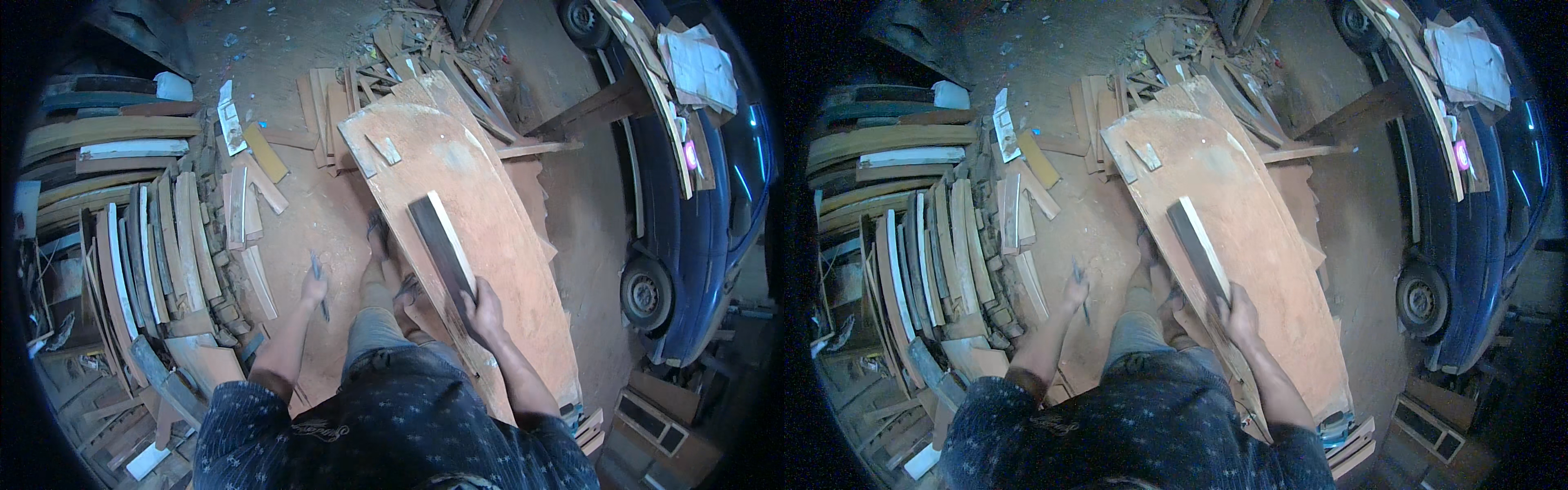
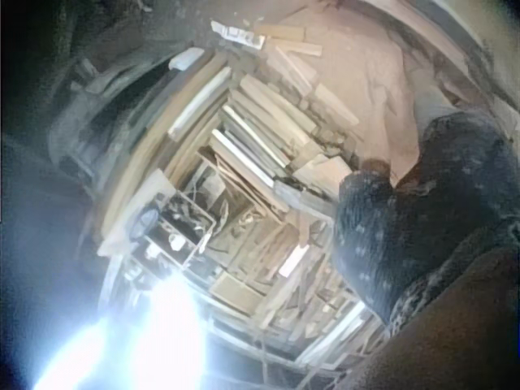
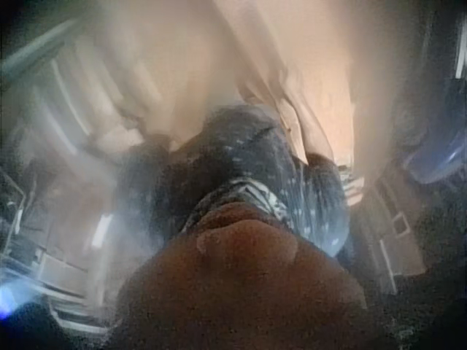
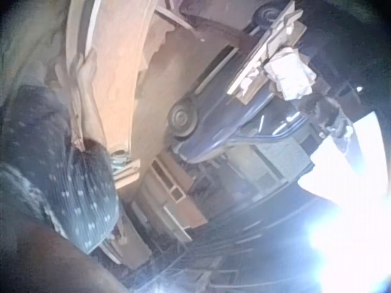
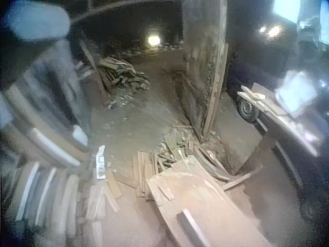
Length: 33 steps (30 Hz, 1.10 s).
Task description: The person uses a circular saw to cut a long wooden plank on a workbench. They then use a hand plane to smooth the surface of the cut wood. The person also uses a metal square and a pencil to mark measurements on the wood.
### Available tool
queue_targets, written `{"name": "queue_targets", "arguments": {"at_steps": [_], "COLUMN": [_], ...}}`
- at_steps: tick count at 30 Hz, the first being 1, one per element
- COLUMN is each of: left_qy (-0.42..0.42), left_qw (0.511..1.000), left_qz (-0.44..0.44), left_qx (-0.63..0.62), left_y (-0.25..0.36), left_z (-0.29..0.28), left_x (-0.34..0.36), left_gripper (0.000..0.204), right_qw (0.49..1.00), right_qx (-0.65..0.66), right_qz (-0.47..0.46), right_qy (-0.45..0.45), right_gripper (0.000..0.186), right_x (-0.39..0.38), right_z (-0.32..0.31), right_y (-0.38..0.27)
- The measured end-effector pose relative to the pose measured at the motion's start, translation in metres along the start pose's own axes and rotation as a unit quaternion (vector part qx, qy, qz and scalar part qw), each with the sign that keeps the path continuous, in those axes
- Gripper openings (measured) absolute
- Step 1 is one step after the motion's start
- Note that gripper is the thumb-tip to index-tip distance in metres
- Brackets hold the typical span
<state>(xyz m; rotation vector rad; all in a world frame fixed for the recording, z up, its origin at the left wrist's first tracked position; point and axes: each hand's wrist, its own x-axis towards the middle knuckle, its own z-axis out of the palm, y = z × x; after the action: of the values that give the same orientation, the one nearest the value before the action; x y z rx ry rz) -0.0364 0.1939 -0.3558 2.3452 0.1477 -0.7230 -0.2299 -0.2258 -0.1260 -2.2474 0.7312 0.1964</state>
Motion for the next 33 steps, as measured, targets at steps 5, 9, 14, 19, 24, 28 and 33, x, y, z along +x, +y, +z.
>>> {"name": "queue_targets", "arguments": {"at_steps": [5, 9, 14, 19, 24, 28, 33], "left_qy": [-0.125, -0.027, 0.036, -0.022, -0.011, -0.080, -0.224], "left_qw": [0.935, 0.930, 0.900, 0.924, 0.968, 0.957, 0.862], "left_qz": [-0.331, -0.315, -0.328, -0.281, -0.201, -0.077, 0.009], "left_qx": [-0.013, -0.186, -0.285, -0.257, -0.149, -0.267, -0.454], "left_y": [-0.117, -0.135, -0.144, -0.095, -0.026, 0.167, 0.336], "left_z": [-0.032, -0.034, -0.025, -0.044, -0.052, -0.066, -0.028], "left_x": [-0.115, -0.168, -0.171, -0.150, -0.089, -0.089, -0.138], "left_gripper": [0.036, 0.017, 0.017, 0.014, 0.036, 0.046, 0.052], "right_qw": [0.995, 0.995, 0.992, 0.995, 0.983, 0.978, 0.907], "right_qx": [-0.031, -0.079, -0.091, -0.085, -0.051, 0.100, 0.360], "right_qz": [-0.078, -0.056, -0.077, -0.049, -0.172, -0.146, -0.085], "right_qy": [0.056, 0.029, 0.051, 0.013, 0.040, -0.108, -0.200], "right_gripper": [0.037, 0.035, 0.035, 0.046, 0.067, 0.067, 0.085], "right_x": [0.098, 0.143, 0.152, 0.167, 0.124, 0.054, 0.000], "right_z": [0.049, 0.076, 0.095, 0.090, 0.053, 0.019, 0.022], "right_y": [-0.056, -0.075, -0.082, -0.090, -0.108, -0.112, -0.103]}}
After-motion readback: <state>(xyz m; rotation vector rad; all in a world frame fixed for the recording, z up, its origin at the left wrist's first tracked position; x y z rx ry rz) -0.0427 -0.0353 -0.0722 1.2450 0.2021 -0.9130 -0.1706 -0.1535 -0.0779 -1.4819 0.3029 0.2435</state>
